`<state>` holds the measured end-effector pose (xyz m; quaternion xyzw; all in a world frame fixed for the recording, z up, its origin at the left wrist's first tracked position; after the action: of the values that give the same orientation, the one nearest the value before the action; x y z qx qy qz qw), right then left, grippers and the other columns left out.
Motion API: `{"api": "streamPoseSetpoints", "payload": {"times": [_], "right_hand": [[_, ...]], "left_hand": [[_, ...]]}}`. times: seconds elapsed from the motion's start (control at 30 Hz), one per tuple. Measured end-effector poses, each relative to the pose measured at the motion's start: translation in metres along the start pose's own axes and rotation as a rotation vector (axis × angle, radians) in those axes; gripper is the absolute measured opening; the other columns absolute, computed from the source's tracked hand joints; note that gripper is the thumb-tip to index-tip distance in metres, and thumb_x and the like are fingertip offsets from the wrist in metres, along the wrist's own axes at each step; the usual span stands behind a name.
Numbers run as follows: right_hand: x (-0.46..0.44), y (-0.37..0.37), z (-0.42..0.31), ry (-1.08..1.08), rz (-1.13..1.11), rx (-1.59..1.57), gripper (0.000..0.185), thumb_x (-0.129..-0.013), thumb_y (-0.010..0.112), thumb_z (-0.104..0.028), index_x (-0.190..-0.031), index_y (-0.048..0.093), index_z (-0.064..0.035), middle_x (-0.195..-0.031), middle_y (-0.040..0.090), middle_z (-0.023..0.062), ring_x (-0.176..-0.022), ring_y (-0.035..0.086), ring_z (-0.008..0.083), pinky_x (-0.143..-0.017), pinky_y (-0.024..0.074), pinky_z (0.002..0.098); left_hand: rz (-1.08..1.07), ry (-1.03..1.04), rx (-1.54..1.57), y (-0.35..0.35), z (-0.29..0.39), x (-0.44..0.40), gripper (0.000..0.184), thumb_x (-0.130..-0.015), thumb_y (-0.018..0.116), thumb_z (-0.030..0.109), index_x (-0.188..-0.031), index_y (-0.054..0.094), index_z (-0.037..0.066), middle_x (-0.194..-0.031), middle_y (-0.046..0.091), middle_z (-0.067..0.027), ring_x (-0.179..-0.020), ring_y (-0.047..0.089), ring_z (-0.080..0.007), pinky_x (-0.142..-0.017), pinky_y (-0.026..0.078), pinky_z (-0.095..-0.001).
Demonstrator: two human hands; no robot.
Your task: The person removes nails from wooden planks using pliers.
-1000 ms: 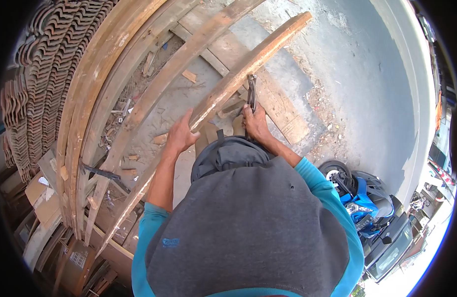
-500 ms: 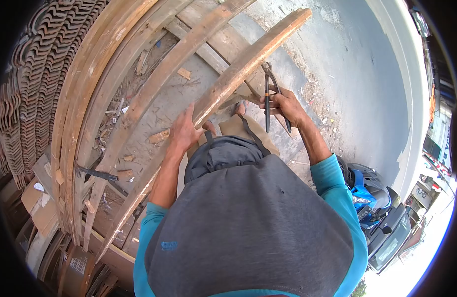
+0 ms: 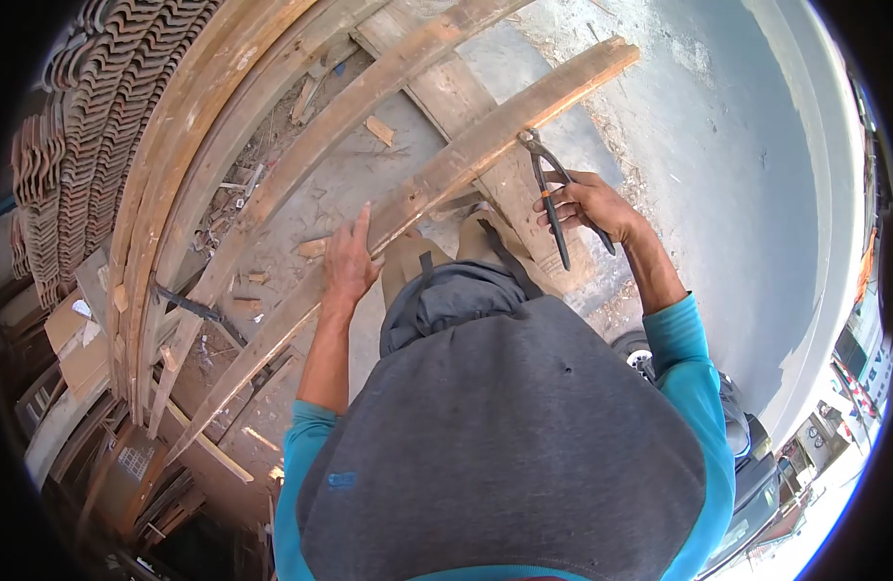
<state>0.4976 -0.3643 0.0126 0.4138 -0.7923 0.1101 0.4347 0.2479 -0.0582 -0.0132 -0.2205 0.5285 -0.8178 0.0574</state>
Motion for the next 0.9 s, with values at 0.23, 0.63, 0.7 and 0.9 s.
{"api": "streamPoseSetpoints", "payload": {"times": [0.23,0.63,0.7,0.9], "right_hand": [[-0.005,0.001,0.010,0.154,-0.161,-0.386,0.038,-0.103,0.049,-0.018,-0.134,0.054,0.0041,-0.079,0.051,0.0003,-0.058,0.047,0.0093,-0.052,0.0466,0.0295],[-0.098,0.117,0.084,-0.464,0.812,-0.084,0.024,-0.108,0.050,-0.025,-0.107,0.051,-0.0017,-0.076,0.053,0.0060,-0.059,0.050,0.0132,-0.051,0.0463,0.0336],[-0.088,0.124,0.089,-0.511,0.877,0.067,0.023,-0.107,0.051,-0.024,-0.107,0.051,-0.0013,-0.074,0.055,0.0062,-0.060,0.052,0.0135,-0.052,0.0473,0.0337],[-0.038,0.148,0.087,-0.377,0.557,-0.142,0.021,-0.094,0.048,-0.010,-0.109,0.054,0.0046,-0.078,0.062,0.0096,-0.066,0.061,0.0179,-0.065,0.0550,0.0342]], "left_hand": [[0.042,0.016,-0.051,0.006,-0.002,0.003,0.102,-0.070,0.088,0.010,-0.159,0.039,0.016,-0.109,0.059,-0.0183,-0.102,0.060,-0.0394,-0.086,0.048,-0.0486],[-0.147,-0.016,0.076,0.004,-0.017,-0.009,0.104,-0.072,0.087,0.022,-0.160,0.033,0.017,-0.120,0.064,-0.0238,-0.112,0.063,-0.0442,-0.095,0.051,-0.0517],[-0.184,-0.027,0.101,0.006,-0.019,-0.010,0.100,-0.073,0.083,0.023,-0.160,0.034,0.016,-0.125,0.064,-0.0252,-0.116,0.062,-0.0439,-0.098,0.051,-0.0504],[-0.254,-0.005,0.226,-0.002,-0.024,-0.007,0.097,-0.072,0.076,0.018,-0.160,0.035,0.015,-0.128,0.063,-0.0272,-0.118,0.061,-0.0452,-0.102,0.050,-0.0495]]}}
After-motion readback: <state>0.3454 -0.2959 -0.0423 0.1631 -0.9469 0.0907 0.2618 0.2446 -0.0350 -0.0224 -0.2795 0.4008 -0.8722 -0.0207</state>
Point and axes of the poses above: each hand's wrist, its own x-axis away from the middle knuckle, its own y-axis out of the palm, z = x × y, the point moved 6 cm from there along -x, towards the middle knuckle
